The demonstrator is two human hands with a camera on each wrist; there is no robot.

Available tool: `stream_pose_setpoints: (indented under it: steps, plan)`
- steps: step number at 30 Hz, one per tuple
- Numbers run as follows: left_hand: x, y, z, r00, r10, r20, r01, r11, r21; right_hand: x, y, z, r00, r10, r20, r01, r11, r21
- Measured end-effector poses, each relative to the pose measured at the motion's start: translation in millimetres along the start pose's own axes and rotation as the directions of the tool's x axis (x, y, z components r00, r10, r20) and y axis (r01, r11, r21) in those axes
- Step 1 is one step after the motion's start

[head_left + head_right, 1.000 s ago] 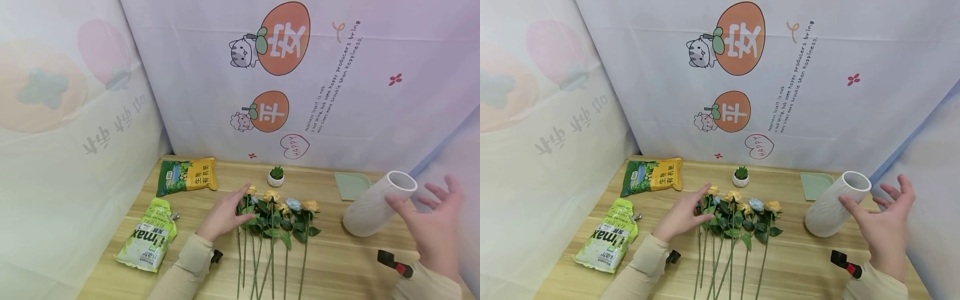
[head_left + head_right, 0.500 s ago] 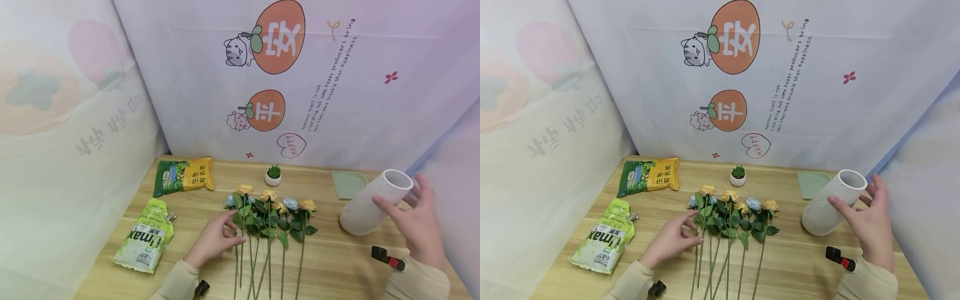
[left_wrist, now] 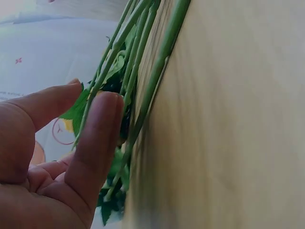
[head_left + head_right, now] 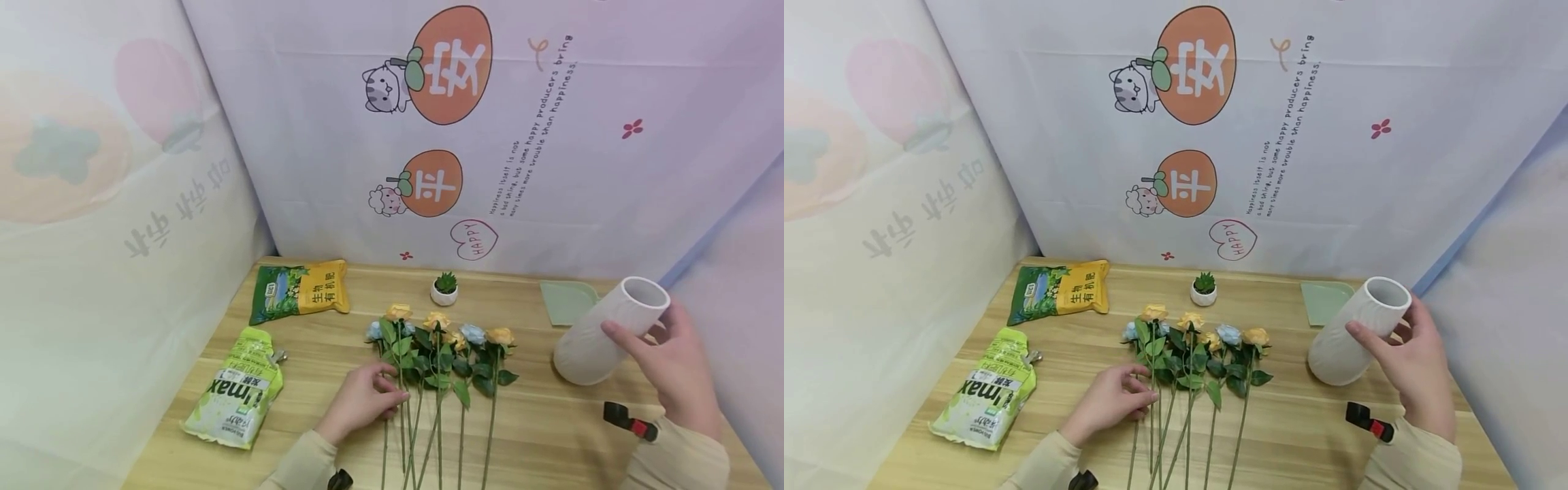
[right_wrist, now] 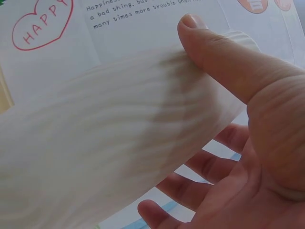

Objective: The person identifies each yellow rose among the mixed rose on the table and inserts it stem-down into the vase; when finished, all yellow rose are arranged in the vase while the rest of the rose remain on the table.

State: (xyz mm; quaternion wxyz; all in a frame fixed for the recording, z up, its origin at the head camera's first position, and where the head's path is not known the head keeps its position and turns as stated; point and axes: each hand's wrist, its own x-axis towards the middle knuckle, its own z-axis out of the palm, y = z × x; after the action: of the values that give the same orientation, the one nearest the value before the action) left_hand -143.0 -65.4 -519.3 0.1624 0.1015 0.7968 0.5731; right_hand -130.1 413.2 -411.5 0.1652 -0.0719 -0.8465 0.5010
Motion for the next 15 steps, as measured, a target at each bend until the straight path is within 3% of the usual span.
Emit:
stream_pose_setpoints:
  steps: [7,15]
  plan:
    - [0.8,-1.7,5.9,0.999,-0.045,0.024,0.048,0.992,-0.113,-0.1,-0.7,0.8,1.000,0.007,0.013,-0.007,1.000,-0.002]
    - [0.3,1.3,7.6,0.995,-0.091,0.028,0.095,0.965,-0.245,-0.7,0.0,-0.6,1.000,-0.003,0.030,0.002,0.999,0.039]
